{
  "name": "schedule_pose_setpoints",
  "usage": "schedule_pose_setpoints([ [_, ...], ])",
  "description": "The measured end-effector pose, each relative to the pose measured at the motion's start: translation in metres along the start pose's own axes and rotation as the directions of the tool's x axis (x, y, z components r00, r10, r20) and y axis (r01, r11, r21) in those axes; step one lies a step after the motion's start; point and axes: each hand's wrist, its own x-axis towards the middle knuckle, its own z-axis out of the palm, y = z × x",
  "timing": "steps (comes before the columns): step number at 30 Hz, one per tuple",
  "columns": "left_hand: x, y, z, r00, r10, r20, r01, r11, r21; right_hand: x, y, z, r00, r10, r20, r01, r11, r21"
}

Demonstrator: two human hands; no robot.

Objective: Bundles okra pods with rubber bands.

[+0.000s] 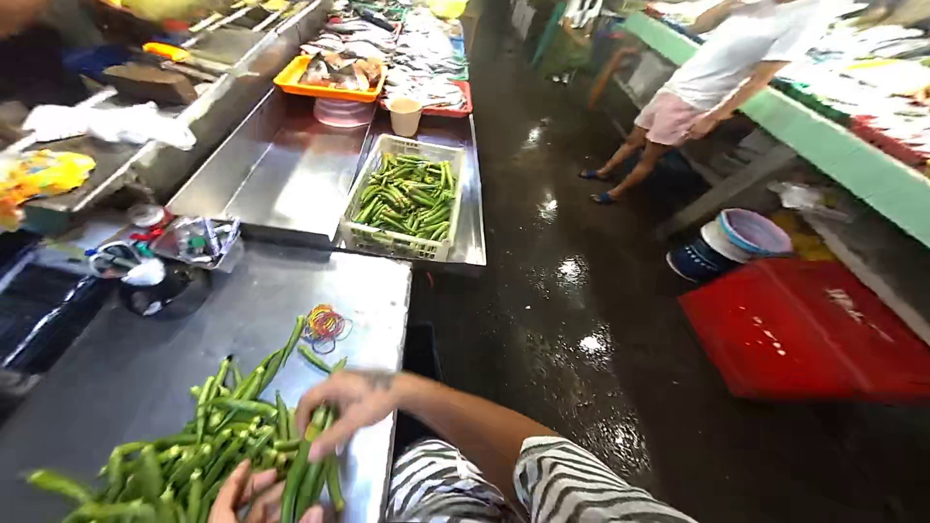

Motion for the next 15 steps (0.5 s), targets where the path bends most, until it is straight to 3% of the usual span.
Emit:
schedule_pose_setpoints([
  [2,-0.004,-0.006,-0.011,0.998,0.014,-0.059,-0.021,0.993,-0.114,-0.009,-0.009,-0.048,0.964,0.146,-0.224,-0.15,0.989,0.0],
  [4,-0.008,-0.011,-0.022,0.996,-0.01,-0.09,0.0,0.994,-0.113,-0.017,-0.017,-0.093,0.799,0.279,-0.533,-0.297,0.953,0.054],
  [6,-0.015,-0.013,-0.029,0.99,-0.086,-0.115,0.075,0.992,-0.1,-0.026,-0.012,-0.125,0.571,0.216,-0.792,-0.26,0.963,0.076],
  [7,-0.018,-0.013,-0.031,0.984,-0.128,-0.128,0.117,0.989,-0.092,-0.03,-0.013,-0.134,0.496,0.18,-0.849,-0.248,0.967,0.06],
  [9,-0.022,-0.016,-0.032,0.967,-0.21,-0.143,0.199,0.976,-0.082,-0.034,-0.01,-0.133,0.44,0.124,-0.889,-0.29,0.957,-0.01],
  [11,-0.024,-0.02,-0.028,0.959,-0.244,-0.141,0.236,0.969,-0.072,-0.029,0.004,-0.106,0.486,0.117,-0.866,-0.364,0.928,-0.079],
  [13,-0.022,-0.027,-0.021,0.967,-0.223,-0.125,0.221,0.975,-0.025,-0.018,0.024,-0.063,0.633,0.211,-0.745,-0.377,0.924,-0.058],
  [15,-0.023,-0.035,-0.014,0.981,-0.166,-0.1,0.171,0.984,0.053,-0.011,0.045,-0.018,0.796,0.335,-0.504,-0.381,0.924,0.012],
])
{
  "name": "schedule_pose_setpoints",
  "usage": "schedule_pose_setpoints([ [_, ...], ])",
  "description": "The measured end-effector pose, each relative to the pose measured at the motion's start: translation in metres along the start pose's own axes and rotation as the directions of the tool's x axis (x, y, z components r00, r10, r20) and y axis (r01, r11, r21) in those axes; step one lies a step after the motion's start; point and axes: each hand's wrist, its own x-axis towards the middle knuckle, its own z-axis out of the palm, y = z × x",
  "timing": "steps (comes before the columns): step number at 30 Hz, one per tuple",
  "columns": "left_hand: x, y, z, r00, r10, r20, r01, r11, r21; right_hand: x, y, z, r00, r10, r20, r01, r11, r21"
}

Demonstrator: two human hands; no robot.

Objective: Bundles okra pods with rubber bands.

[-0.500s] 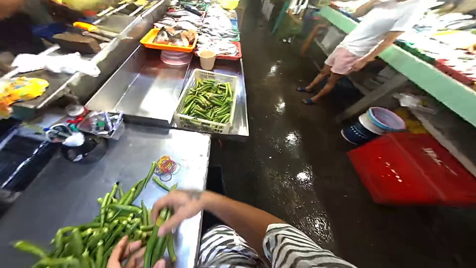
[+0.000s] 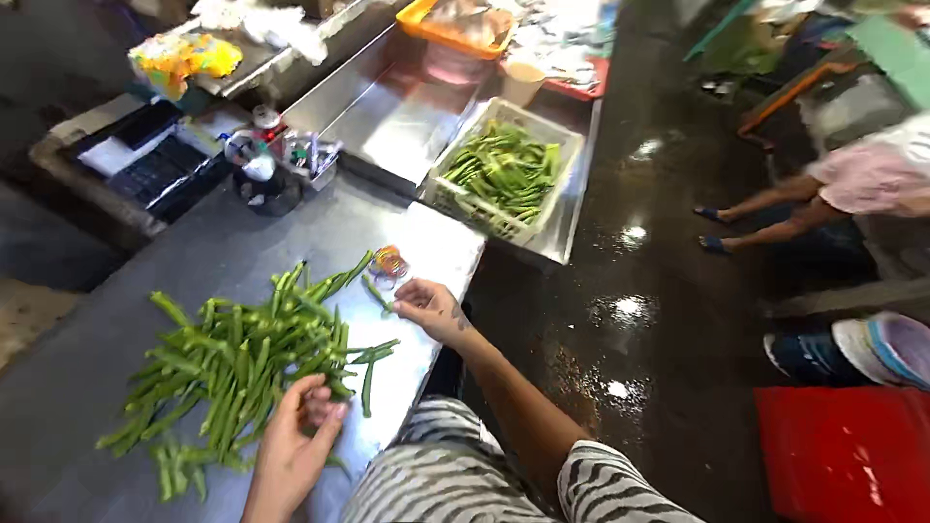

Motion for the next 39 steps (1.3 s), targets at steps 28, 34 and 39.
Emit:
schedule_pose_setpoints([
  [28,0.007,-0.058,0.008,0.979,-0.183,-0.088,0.202,0.913,0.354,0.069,0.014,0.091,0.866,0.068,0.496,0.307,0.711,-0.633],
  [34,0.007,-0.061,0.008,0.987,-0.154,-0.053,0.163,0.923,0.349,0.135,0.018,0.104,0.894,-0.059,0.444,0.417,0.469,-0.779],
  [39,-0.001,-0.06,-0.006,0.983,-0.159,-0.094,0.181,0.928,0.324,0.141,0.02,0.129,0.798,-0.061,0.6,0.595,0.24,-0.767],
])
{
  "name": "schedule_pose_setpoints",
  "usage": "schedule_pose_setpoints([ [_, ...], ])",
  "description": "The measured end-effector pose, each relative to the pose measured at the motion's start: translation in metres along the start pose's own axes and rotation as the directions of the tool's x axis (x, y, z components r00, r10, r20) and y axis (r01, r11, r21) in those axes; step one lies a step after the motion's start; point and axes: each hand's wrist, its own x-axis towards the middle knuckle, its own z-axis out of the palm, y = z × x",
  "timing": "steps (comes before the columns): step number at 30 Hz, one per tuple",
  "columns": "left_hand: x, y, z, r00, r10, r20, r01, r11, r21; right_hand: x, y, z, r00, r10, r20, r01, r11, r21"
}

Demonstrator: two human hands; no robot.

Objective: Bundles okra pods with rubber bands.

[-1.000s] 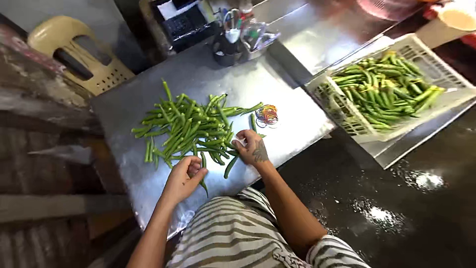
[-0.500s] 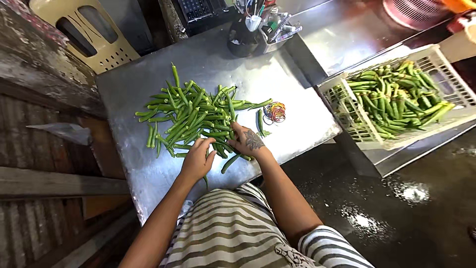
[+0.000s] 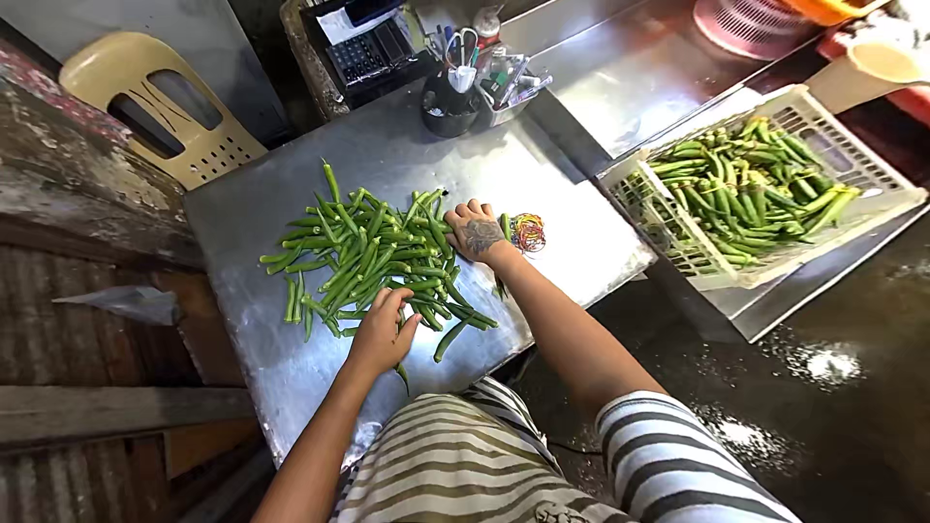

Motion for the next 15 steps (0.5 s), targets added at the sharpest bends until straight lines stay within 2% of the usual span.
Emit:
schedule_pose_setpoints([
  [3,-0.007,-0.007,-0.011,0.997,-0.051,-0.059,0.048,0.998,-0.04,-0.004,0.0,-0.026,0.992,-0.004,0.128,-0.005,0.998,0.064],
  [5,-0.01,-0.008,-0.015,0.993,-0.086,-0.077,0.08,0.994,-0.079,-0.013,0.006,-0.036,0.989,-0.018,0.145,-0.007,0.986,0.169],
  [7,-0.007,-0.005,-0.015,0.991,-0.092,-0.101,0.076,0.986,-0.145,-0.027,0.01,-0.046,0.996,-0.038,0.08,0.002,0.917,0.4],
  [9,0.0,0.006,-0.013,0.99,-0.078,-0.118,0.038,0.95,-0.31,-0.049,0.003,-0.058,0.998,-0.05,0.024,0.023,0.777,0.63],
  [10,0.005,0.013,-0.012,0.992,-0.071,-0.107,0.018,0.898,-0.44,-0.058,-0.005,-0.061,0.998,-0.068,0.016,0.035,0.685,0.728],
  [12,0.015,0.029,-0.011,0.999,-0.047,-0.024,0.016,0.709,-0.705,-0.076,-0.027,-0.06,0.99,-0.133,0.036,0.041,0.537,0.842],
  [14,0.023,0.038,-0.004,0.997,-0.047,0.054,0.07,0.495,-0.866,-0.093,-0.054,-0.051,0.978,-0.199,0.056,0.041,0.451,0.891],
  [15,0.027,0.042,0.0,0.992,-0.098,0.076,0.11,0.414,-0.903,-0.101,-0.062,-0.045,0.976,-0.208,0.07,0.025,0.423,0.906],
])
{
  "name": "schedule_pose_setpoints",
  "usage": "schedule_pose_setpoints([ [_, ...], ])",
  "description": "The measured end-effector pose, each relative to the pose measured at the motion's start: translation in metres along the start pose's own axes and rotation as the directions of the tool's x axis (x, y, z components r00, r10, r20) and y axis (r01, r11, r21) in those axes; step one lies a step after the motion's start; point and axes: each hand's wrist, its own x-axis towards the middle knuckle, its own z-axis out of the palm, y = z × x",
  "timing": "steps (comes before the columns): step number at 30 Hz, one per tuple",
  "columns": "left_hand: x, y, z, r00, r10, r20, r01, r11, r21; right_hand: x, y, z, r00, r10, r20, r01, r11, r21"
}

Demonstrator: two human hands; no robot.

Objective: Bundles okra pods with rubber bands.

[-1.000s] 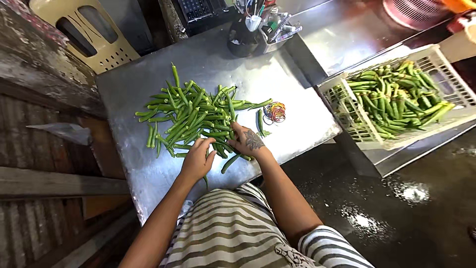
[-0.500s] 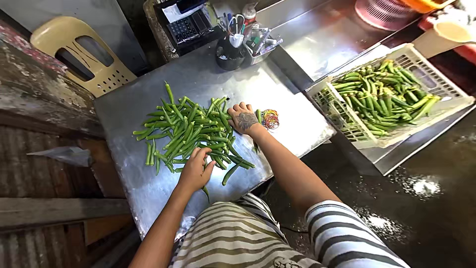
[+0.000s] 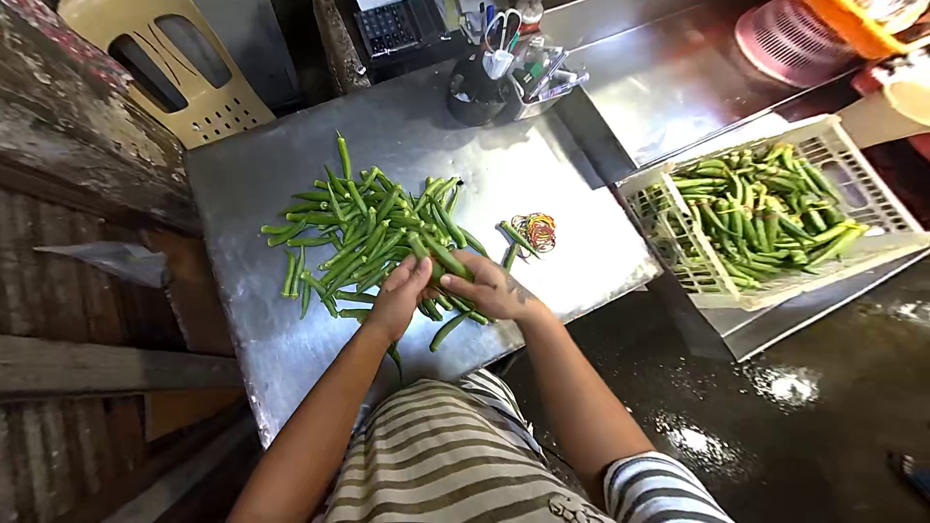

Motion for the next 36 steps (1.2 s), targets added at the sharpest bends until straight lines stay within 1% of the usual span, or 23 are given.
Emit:
schedule_pose_setpoints([
  [1,0.003,-0.002,0.004,0.997,-0.045,-0.069,0.041,0.997,-0.067,-0.005,0.002,0.007,1.0,0.017,-0.024,-0.016,0.999,0.039],
  [2,0.005,-0.005,0.006,0.987,-0.08,-0.143,0.062,0.991,-0.121,-0.01,0.006,0.009,0.996,0.038,-0.087,-0.032,0.997,0.07],
  [4,0.003,-0.012,0.001,0.966,-0.115,-0.233,0.063,0.973,-0.222,-0.019,0.018,0.006,0.956,0.099,-0.274,-0.088,0.995,0.055],
  [6,-0.002,-0.014,-0.007,0.952,-0.157,-0.264,0.079,0.955,-0.285,-0.026,0.034,-0.003,0.877,0.174,-0.448,-0.238,0.967,-0.091],
  [7,-0.005,-0.015,-0.011,0.953,-0.173,-0.25,0.091,0.947,-0.31,-0.029,0.041,-0.007,0.849,0.212,-0.484,-0.325,0.932,-0.162],
  [9,-0.01,-0.014,-0.017,0.96,-0.181,-0.212,0.107,0.941,-0.321,-0.033,0.054,-0.014,0.842,0.298,-0.45,-0.431,0.874,-0.227],
  [11,-0.012,-0.01,-0.02,0.969,-0.17,-0.18,0.113,0.951,-0.288,-0.037,0.06,-0.019,0.86,0.337,-0.385,-0.46,0.837,-0.296],
  [12,-0.013,-0.01,-0.02,0.972,-0.162,-0.17,0.112,0.956,-0.272,-0.038,0.061,-0.022,0.865,0.321,-0.387,-0.458,0.818,-0.347],
  [13,-0.014,-0.009,-0.02,0.975,-0.157,-0.16,0.111,0.959,-0.261,-0.038,0.062,-0.027,0.865,0.277,-0.418,-0.451,0.796,-0.405],
  [15,-0.015,-0.008,-0.021,0.973,-0.156,-0.17,0.11,0.962,-0.252,-0.028,0.062,-0.036,0.855,0.136,-0.501,-0.412,0.765,-0.495],
  [17,-0.015,-0.008,-0.023,0.962,-0.168,-0.215,0.112,0.961,-0.252,-0.008,0.053,-0.043,0.853,0.045,-0.52,-0.352,0.784,-0.511],
  [20,-0.013,-0.005,-0.025,0.93,-0.2,-0.309,0.11,0.952,-0.286,0.032,0.023,-0.037,0.899,-0.014,-0.438,-0.222,0.846,-0.484],
  [22,-0.015,-0.005,-0.029,0.92,-0.213,-0.327,0.107,0.944,-0.313,0.068,0.011,-0.03,0.936,-0.039,-0.349,-0.131,0.883,-0.45],
  [24,-0.02,-0.007,-0.035,0.917,-0.21,-0.341,0.094,0.941,-0.326,0.106,0.009,-0.024,0.954,-0.075,-0.29,-0.071,0.884,-0.463],
  [27,-0.035,-0.007,-0.05,0.895,-0.168,-0.412,0.033,0.949,-0.315,0.142,-0.005,-0.006,0.962,-0.08,-0.26,-0.074,0.844,-0.531],
  [28,-0.04,-0.005,-0.056,0.887,-0.143,-0.439,0.005,0.953,-0.302,0.146,-0.014,0.003,0.957,-0.133,-0.257,-0.038,0.823,-0.566],
  [29,-0.045,-0.005,-0.064,0.879,-0.109,-0.464,-0.031,0.958,-0.284,0.149,-0.02,0.012,0.951,-0.214,-0.225,0.029,0.782,-0.622],
  [30,-0.051,-0.005,-0.071,0.869,-0.086,-0.487,-0.057,0.961,-0.272,0.151,-0.023,0.021,0.953,-0.266,-0.147,0.092,0.713,-0.695],
  [31,-0.056,-0.004,-0.078,0.856,-0.079,-0.51,-0.068,0.962,-0.264,0.152,-0.025,0.03,0.967,-0.248,-0.055,0.116,0.622,-0.774],
  [32,-0.061,-0.005,-0.084,0.845,-0.082,-0.529,-0.069,0.963,-0.259,0.153,-0.025,0.039,0.984,-0.177,0.015,0.108,0.529,-0.842],
  [33,-0.065,-0.006,-0.09,0.832,-0.087,-0.548,-0.07,0.963,-0.259,0.153,-0.022,0.046,0.994,-0.099,0.051,0.092,0.466,-0.88],
  [34,-0.068,-0.007,-0.094,0.816,-0.09,-0.57,-0.076,0.962,-0.261,0.153,-0.017,0.049,0.996,-0.06,0.061,0.081,0.43,-0.899],
  [36,-0.067,-0.005,-0.098,0.797,-0.066,-0.6,-0.104,0.964,-0.244,0.153,-0.013,0.046,0.997,-0.05,0.062,0.077,0.413,-0.907],
])
